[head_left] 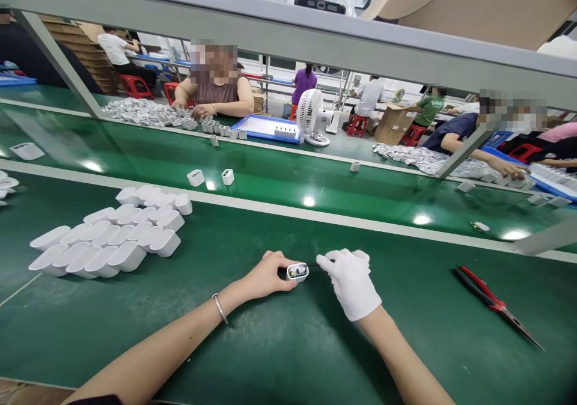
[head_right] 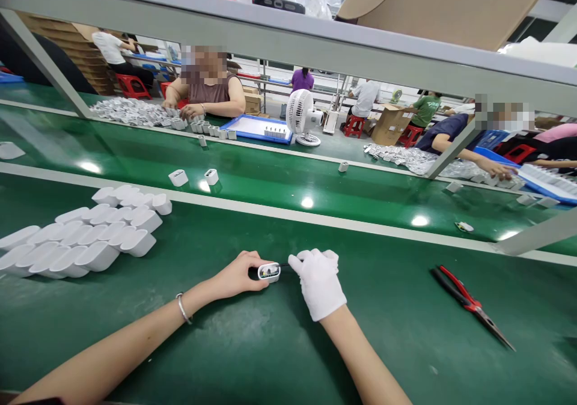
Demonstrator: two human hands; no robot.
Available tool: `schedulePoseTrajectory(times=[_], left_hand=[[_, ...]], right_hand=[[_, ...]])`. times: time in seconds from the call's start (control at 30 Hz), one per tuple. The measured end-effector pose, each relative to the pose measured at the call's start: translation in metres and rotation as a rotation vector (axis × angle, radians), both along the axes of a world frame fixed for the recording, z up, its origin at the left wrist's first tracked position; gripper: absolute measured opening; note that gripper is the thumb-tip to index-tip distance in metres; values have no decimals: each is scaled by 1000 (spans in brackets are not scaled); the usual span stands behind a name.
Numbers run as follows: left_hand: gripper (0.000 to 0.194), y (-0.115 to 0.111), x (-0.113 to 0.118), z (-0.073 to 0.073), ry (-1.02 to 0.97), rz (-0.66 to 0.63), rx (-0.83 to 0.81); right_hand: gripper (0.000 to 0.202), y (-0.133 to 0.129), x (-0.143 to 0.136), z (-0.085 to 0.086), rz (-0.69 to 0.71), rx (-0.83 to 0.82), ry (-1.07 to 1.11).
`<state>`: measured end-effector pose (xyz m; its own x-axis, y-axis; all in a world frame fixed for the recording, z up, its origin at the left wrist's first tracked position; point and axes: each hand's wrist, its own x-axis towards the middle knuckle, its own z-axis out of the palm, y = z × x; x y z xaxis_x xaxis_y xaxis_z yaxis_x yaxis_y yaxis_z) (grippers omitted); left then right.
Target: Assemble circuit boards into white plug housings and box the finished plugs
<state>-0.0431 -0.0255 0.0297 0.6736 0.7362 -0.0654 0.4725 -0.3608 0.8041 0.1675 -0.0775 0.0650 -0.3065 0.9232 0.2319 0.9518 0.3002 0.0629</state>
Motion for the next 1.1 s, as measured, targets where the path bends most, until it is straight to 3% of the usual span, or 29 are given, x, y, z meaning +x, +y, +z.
schedulePoseTrajectory(times=[0.17,0.5,1.1], left_hand=[[30,0,0,0,5,9,2],[31,0,1,0,28,-3,9],[30,0,0,1,24,-2,19]], right_hand=[[43,-1,-2,0,9,96,37],[37,-4,-7,0,-8,-4,-44],[42,-10,-7,-4,-14,42,-77]])
